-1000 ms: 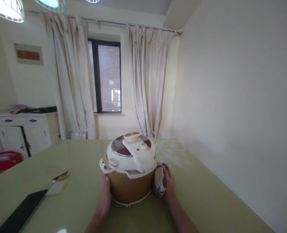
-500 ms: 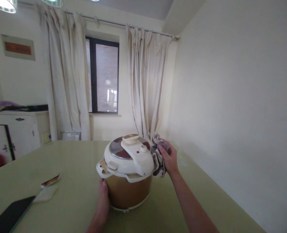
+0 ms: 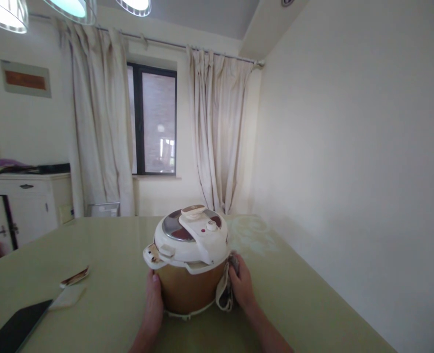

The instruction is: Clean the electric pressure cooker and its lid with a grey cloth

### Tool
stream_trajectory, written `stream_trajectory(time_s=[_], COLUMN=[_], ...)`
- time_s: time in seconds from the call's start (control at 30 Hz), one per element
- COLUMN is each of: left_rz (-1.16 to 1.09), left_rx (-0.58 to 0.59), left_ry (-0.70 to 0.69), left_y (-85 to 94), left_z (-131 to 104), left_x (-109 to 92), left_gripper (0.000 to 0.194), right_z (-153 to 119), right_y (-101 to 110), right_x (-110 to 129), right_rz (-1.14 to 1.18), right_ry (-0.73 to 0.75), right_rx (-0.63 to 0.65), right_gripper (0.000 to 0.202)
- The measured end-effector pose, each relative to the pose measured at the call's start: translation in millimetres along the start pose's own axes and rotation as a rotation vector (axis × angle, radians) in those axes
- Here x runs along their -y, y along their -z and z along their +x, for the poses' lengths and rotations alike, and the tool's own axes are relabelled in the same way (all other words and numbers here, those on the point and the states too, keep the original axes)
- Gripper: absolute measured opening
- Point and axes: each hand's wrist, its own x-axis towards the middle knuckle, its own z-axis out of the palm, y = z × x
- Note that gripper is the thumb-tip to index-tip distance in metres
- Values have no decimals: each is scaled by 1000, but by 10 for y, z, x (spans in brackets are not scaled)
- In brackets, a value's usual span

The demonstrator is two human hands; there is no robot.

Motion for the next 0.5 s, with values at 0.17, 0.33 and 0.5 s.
stream_trajectory(time_s=[0.17, 0.33, 0.5], left_rz=[-56, -25, -34], left_rx=[2, -3, -52], left_ry=[27, 25, 23], left_y=[2, 16, 9], left_z=[-31, -26, -31], left_x=[-95, -82, -70], left_gripper=[85, 86, 78], right_z=[477, 1011, 822], right_y=[-13, 45, -23], right_x=[738, 1402, 958], right_rz=[-6, -179, -110], right_ry=[121, 463, 403], right_rx=[-83, 107, -3], right_gripper=[34, 22, 24])
